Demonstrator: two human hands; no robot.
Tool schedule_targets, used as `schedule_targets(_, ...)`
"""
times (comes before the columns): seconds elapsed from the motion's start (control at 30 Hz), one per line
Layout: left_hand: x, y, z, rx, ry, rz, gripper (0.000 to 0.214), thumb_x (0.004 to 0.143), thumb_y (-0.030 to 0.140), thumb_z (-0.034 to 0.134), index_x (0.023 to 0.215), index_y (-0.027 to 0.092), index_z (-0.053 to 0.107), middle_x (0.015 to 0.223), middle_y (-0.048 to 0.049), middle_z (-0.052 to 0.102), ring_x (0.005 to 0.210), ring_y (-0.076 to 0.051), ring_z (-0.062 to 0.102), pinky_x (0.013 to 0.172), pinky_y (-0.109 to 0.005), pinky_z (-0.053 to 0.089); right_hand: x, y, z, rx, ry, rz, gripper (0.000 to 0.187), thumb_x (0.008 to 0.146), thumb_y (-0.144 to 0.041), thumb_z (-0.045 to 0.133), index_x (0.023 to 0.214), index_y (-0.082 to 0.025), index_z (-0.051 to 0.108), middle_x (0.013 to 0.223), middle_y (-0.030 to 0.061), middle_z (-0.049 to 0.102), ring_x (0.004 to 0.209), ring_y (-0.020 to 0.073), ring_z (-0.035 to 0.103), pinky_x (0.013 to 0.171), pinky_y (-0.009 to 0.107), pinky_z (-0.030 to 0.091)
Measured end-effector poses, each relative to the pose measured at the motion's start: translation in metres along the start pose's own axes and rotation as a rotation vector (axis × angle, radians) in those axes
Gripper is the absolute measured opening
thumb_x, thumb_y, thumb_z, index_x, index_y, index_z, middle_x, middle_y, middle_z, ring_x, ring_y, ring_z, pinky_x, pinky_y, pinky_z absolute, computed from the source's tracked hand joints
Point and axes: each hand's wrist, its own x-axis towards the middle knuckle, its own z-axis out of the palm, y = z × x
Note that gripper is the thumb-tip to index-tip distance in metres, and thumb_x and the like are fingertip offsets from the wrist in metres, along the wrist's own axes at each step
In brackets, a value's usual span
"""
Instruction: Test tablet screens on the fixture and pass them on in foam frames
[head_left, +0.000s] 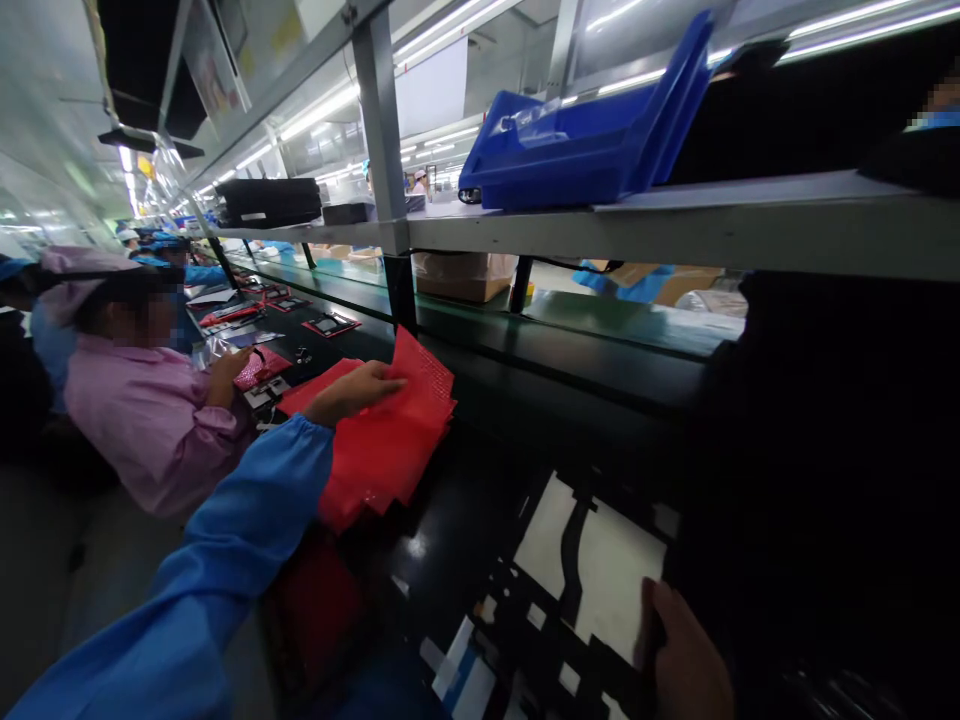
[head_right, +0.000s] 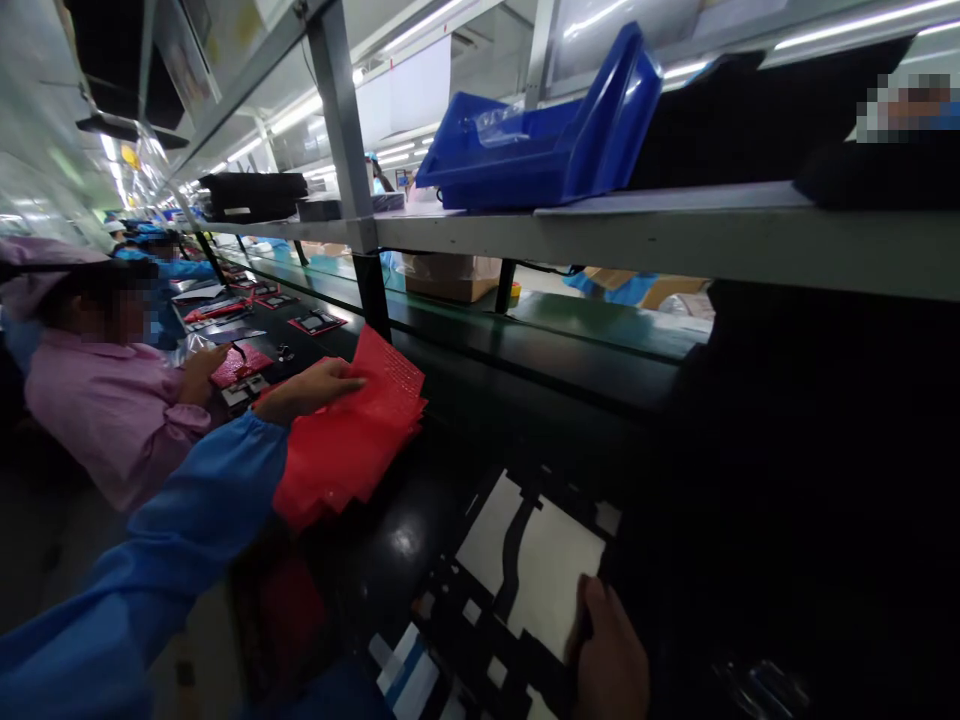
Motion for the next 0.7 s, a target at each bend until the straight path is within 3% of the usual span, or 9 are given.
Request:
schedule_targets(0.1, -0.028, 0.038, 0.037, -0.280, -0.195, 0.044, 0.023, 0.084, 0.037, 0.066, 0.089, 0.014, 0.069, 0.066, 0.0017, 0.060, 0.055, -0.010, 0.048, 0.052, -0.021, 0.036, 0.000, 0.006, 0.001, 0.134, 0.044, -0.021, 0.044, 0.076, -0.054, 0.069, 0.106, -0.022, 0.072, 0.102, 0.0083, 0.071, 0.093, 0.0300, 0.065, 0.071, 0.039, 0.053)
schedule_targets(0.2, -0.048, 0.065, 0.092, -0.386, -0.365, 0.063, 0.024, 0.090, 0.035, 0.059, 0.097, 0.016, 0.073, 0.068, 0.0018, 0.063, 0.055, -0.010, 0.049, 0.054, -0.021, 0.039, 0.004, 0.014, 0.000, 0.207, 0.094, -0.062, 0.049, 0.073, -0.056, 0.070, 0.106, -0.020, 0.071, 0.099, 0.0073, 0.071, 0.092, 0.0285, 0.065, 0.069, 0.037, 0.054)
schedule_targets(0.27, -0.056, 0.074, 0.128, -0.464, -0.512, 0.082, 0.026, 0.093, 0.033, 0.056, 0.101, 0.016, 0.074, 0.070, 0.0010, 0.066, 0.058, -0.010, 0.052, 0.058, -0.021, 0.043, 0.007, 0.017, -0.002, 0.270, 0.090, -0.098, 0.054, 0.070, -0.056, 0.071, 0.109, -0.018, 0.070, 0.103, 0.0078, 0.071, 0.096, 0.0284, 0.065, 0.071, 0.036, 0.054)
schedule_targets(0.37, -0.060, 0.080, 0.170, -0.708, -0.619, 0.066, 0.025, 0.094, 0.030, 0.056, 0.103, 0.015, 0.074, 0.083, -0.0025, 0.073, 0.077, -0.014, 0.064, 0.078, -0.026, 0.051, 0.015, 0.019, -0.004, 0.360, 0.112, -0.124, 0.057, 0.067, -0.055, 0.074, 0.109, -0.016, 0.069, 0.107, 0.0076, 0.072, 0.100, 0.0281, 0.065, 0.073, 0.035, 0.055)
schedule_targets(0.5, -0.057, 0.080, 0.197, -0.851, -0.636, -0.004, 0.031, 0.086, 0.042, 0.068, 0.105, 0.017, 0.073, 0.093, -0.0050, 0.076, 0.089, -0.019, 0.068, 0.091, -0.033, 0.051, 0.030, 0.024, -0.010, 0.356, 0.066, -0.260, 0.053, 0.068, -0.058, 0.075, 0.101, -0.016, 0.071, 0.099, 0.0065, 0.074, 0.097, 0.0265, 0.067, 0.072, 0.032, 0.055)
schedule_targets(0.6, -0.053, 0.077, 0.204, -0.828, -0.656, 0.014, 0.031, 0.079, 0.030, 0.075, 0.108, 0.017, 0.072, 0.095, -0.0053, 0.076, 0.087, -0.019, 0.069, 0.086, -0.031, 0.053, 0.038, 0.030, -0.013, 0.330, 0.038, -0.329, 0.050, 0.072, -0.060, 0.073, 0.098, -0.017, 0.072, 0.091, 0.0059, 0.074, 0.089, 0.0249, 0.069, 0.068, 0.031, 0.056)
schedule_targets(0.7, -0.049, 0.071, 0.207, -0.809, -0.602, -0.064, 0.038, 0.077, 0.015, 0.071, 0.114, 0.019, 0.070, 0.096, -0.0033, 0.075, 0.089, -0.019, 0.069, 0.080, -0.028, 0.053, 0.044, 0.032, -0.014, 0.322, 0.055, -0.348, 0.049, 0.075, -0.058, 0.072, 0.106, -0.019, 0.071, 0.102, 0.0058, 0.074, 0.096, 0.0250, 0.068, 0.073, 0.031, 0.056)
